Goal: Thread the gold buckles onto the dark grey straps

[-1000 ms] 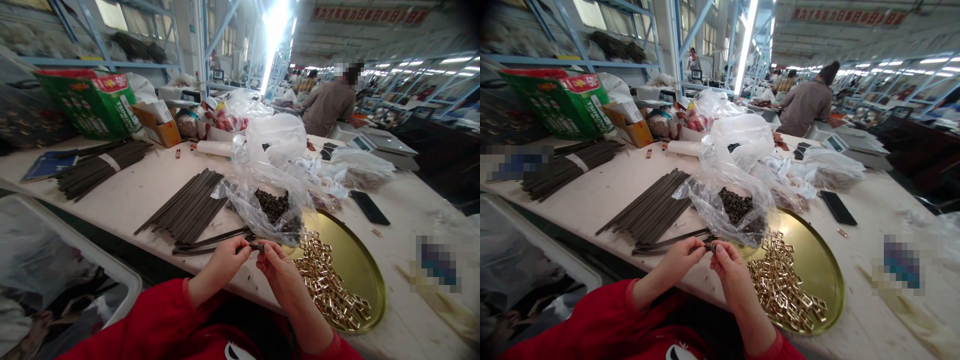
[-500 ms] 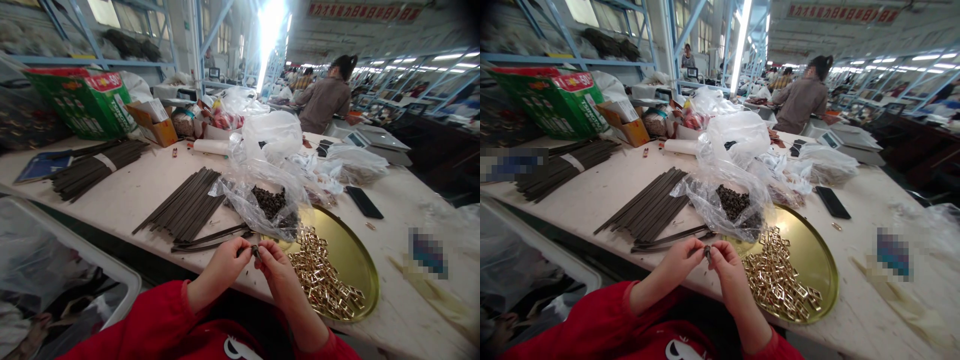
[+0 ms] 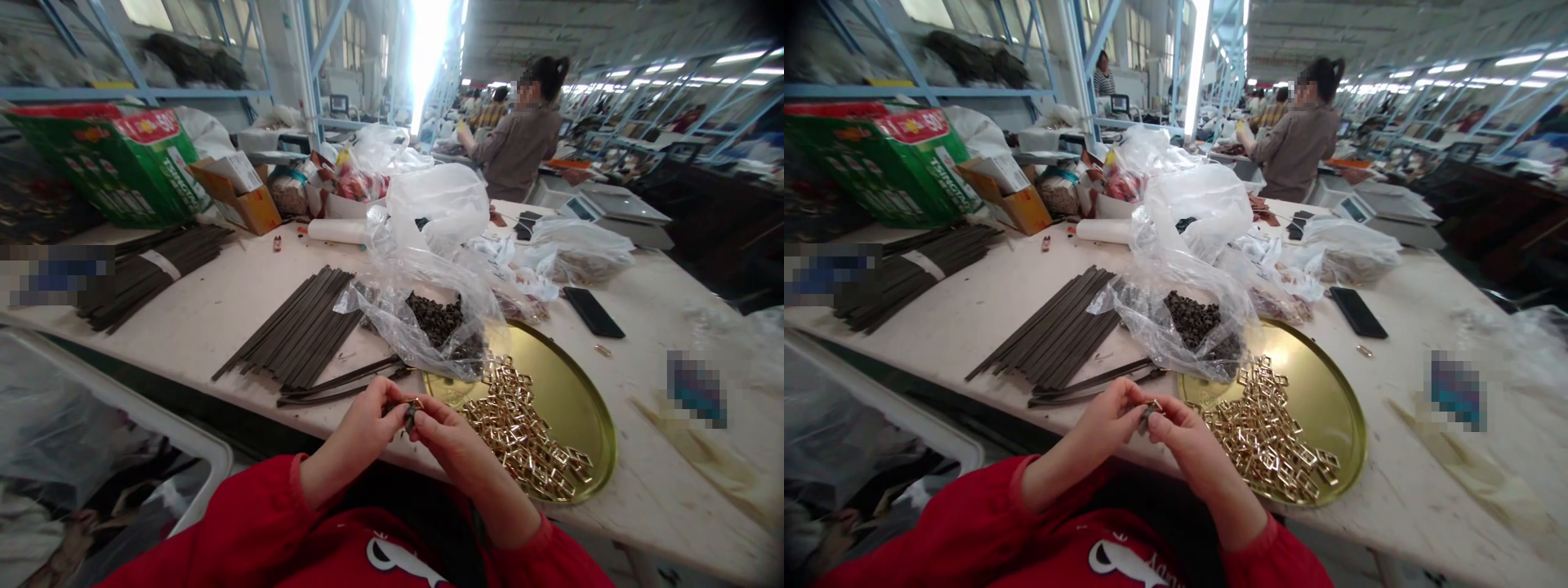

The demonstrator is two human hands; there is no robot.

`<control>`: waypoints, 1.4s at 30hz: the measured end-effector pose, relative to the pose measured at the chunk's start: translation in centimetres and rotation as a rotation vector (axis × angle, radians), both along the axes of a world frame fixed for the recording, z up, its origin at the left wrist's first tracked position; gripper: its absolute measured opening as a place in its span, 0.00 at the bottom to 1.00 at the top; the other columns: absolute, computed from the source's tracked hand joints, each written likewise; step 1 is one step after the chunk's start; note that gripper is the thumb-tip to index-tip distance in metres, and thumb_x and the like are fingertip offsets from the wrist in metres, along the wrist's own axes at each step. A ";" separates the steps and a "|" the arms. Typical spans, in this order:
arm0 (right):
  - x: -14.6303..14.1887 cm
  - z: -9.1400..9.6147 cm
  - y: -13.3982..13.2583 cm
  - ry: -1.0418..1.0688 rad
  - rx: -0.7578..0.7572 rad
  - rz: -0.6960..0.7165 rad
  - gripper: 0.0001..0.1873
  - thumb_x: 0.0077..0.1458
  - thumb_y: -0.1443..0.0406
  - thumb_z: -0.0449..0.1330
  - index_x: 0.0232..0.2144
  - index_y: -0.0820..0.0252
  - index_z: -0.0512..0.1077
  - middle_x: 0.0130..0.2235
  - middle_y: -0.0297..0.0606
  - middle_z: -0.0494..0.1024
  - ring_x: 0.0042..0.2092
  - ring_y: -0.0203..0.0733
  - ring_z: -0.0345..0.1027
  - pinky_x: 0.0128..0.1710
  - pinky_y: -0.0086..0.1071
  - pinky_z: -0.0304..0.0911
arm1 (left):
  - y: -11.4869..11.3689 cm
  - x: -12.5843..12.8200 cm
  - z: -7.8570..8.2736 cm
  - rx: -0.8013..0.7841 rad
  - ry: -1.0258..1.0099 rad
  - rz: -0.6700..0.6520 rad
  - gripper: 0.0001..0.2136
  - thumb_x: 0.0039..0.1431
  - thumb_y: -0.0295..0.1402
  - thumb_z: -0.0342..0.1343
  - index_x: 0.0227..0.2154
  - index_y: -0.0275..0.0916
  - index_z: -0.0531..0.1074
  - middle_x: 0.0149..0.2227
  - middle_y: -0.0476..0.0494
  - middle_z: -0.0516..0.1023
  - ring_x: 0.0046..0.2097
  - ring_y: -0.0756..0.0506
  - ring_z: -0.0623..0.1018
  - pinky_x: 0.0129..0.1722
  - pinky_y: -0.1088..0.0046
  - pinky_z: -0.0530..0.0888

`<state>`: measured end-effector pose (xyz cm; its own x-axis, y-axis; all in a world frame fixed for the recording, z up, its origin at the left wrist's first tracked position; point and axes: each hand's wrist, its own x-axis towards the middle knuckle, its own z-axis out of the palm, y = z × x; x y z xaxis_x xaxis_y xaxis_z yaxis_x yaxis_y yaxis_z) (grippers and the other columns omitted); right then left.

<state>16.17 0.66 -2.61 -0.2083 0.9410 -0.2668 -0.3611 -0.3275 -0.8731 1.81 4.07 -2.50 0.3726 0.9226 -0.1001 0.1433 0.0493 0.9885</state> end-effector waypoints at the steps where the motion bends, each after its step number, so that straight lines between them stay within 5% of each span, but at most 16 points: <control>1: 0.0 0.0 0.0 -0.008 0.010 -0.006 0.15 0.44 0.61 0.64 0.37 0.57 0.74 0.34 0.34 0.73 0.30 0.33 0.59 0.32 0.27 0.56 | 0.0 0.0 0.1 -0.009 0.003 -0.005 0.06 0.53 0.33 0.51 0.29 0.37 0.61 0.25 0.52 0.68 0.26 0.53 0.69 0.25 0.77 0.64; 11: 0.0 -0.4 -0.3 -0.030 0.037 -0.051 0.09 0.46 0.61 0.63 0.29 0.59 0.69 0.26 0.29 0.72 0.31 0.35 0.64 0.37 0.30 0.57 | -0.8 0.0 1.5 -0.053 0.070 -0.089 0.08 0.58 0.32 0.41 0.34 0.36 0.64 0.22 0.52 0.66 0.25 0.52 0.68 0.28 0.75 0.65; 17: -0.6 -0.5 -0.6 -0.260 0.083 -0.159 0.14 0.43 0.57 0.64 0.25 0.60 0.65 0.25 0.30 0.69 0.29 0.35 0.61 0.32 0.30 0.56 | -0.9 -0.5 0.5 -0.095 -0.028 -0.169 0.10 0.55 0.29 0.45 0.41 0.36 0.61 0.31 0.48 0.70 0.29 0.52 0.71 0.31 0.74 0.67; 26: -1.6 -0.9 -1.8 -0.322 0.187 -0.296 0.11 0.47 0.58 0.61 0.29 0.58 0.66 0.33 0.34 0.71 0.34 0.37 0.64 0.35 0.31 0.59 | -1.1 -1.4 0.9 -0.003 0.125 -0.097 0.07 0.51 0.32 0.53 0.32 0.36 0.66 0.32 0.48 0.72 0.34 0.49 0.72 0.35 0.74 0.68; 34: -1.4 0.0 -3.0 -0.324 0.110 -0.215 0.14 0.43 0.57 0.64 0.27 0.59 0.65 0.29 0.33 0.70 0.31 0.36 0.64 0.33 0.32 0.59 | -1.4 -1.7 2.7 -0.397 -0.068 -0.164 0.04 0.52 0.32 0.48 0.28 0.36 0.63 0.21 0.55 0.66 0.20 0.56 0.63 0.21 0.81 0.60; 42: -1.0 -0.4 -3.2 0.003 -0.153 -0.168 0.17 0.43 0.59 0.65 0.35 0.57 0.65 0.26 0.27 0.67 0.27 0.31 0.60 0.30 0.26 0.56 | -1.3 -2.1 1.8 -0.390 0.017 -0.215 0.07 0.46 0.25 0.45 0.29 0.36 0.65 0.21 0.56 0.66 0.21 0.56 0.63 0.21 0.82 0.60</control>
<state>15.22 -2.50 -2.97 -0.0532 0.9112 -0.4086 -0.4246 -0.3910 -0.8166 -0.26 2.73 -0.73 0.5469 0.7167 -0.4326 0.2070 0.3850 0.8994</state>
